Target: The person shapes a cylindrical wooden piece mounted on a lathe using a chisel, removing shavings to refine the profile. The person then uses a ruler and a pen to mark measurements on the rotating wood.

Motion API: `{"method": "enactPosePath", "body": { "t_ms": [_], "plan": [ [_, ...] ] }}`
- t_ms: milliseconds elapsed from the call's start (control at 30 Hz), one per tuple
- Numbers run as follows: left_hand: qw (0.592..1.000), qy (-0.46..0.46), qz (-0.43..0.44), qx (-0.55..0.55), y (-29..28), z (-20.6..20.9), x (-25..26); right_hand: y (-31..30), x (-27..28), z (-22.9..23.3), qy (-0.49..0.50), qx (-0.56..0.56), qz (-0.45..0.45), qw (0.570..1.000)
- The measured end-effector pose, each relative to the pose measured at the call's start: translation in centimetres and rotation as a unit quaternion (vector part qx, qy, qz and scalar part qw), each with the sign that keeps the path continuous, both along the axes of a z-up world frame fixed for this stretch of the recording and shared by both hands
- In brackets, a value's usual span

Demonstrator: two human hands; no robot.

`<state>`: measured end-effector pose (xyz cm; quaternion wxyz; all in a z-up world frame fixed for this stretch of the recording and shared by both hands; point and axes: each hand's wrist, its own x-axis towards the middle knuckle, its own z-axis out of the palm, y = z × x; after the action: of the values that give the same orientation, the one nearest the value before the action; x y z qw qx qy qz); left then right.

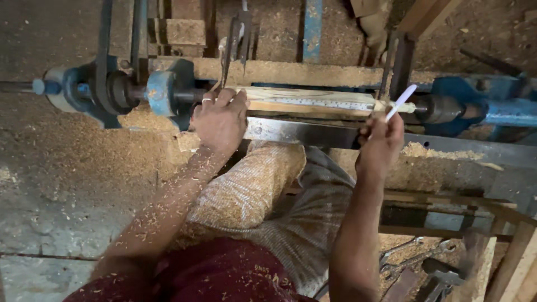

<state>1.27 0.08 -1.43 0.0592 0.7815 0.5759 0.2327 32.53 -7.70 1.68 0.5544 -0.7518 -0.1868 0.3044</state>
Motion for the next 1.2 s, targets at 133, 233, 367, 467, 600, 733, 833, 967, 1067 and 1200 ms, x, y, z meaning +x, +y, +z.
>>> {"method": "enactPosePath", "body": {
  "t_ms": [133, 233, 367, 467, 600, 733, 833, 967, 1067, 1200],
  "plan": [
    [1.000, -0.003, 0.005, -0.001, 0.1, -0.2, 0.0, -1.2, -3.0, 2.5, 0.116, 0.074, 0.021, 0.990],
    [1.000, -0.006, 0.000, -0.004, 0.1, -0.1, 0.0, -1.6, -6.3, 4.2, 0.057, -0.063, 0.077, 0.993],
    [1.000, -0.015, -0.003, -0.024, 0.1, 0.2, -0.1, -0.7, -9.5, 6.3, 0.079, 0.004, 0.208, 0.975],
    [1.000, -0.009, -0.012, -0.015, 0.1, 0.6, -0.3, 0.0, -10.0, 7.3, 0.200, 0.012, 0.081, 0.976],
    [0.999, -0.008, -0.008, -0.037, 0.2, 0.8, -0.2, -0.2, -8.8, 5.9, 0.254, 0.124, 0.065, 0.957],
    [0.999, -0.004, -0.014, -0.040, 0.3, 0.9, -0.2, -0.8, -7.3, 1.4, -0.031, -0.006, 0.192, 0.981],
    [1.000, 0.010, -0.014, -0.026, 0.2, 0.9, -0.3, -0.6, -6.3, -2.0, -0.055, 0.116, 0.251, 0.959],
    [0.999, 0.019, -0.016, -0.047, 0.3, 0.9, -0.2, 0.4, -5.9, -4.5, -0.206, 0.115, 0.273, 0.933],
    [0.999, 0.027, -0.012, -0.037, 0.3, 0.8, -0.1, 1.4, -6.8, -4.8, -0.252, 0.132, 0.281, 0.916],
    [1.000, 0.015, -0.016, -0.023, 0.2, 0.7, -0.2, 2.1, -8.3, -3.5, -0.273, 0.118, 0.334, 0.894]
  ]
}}
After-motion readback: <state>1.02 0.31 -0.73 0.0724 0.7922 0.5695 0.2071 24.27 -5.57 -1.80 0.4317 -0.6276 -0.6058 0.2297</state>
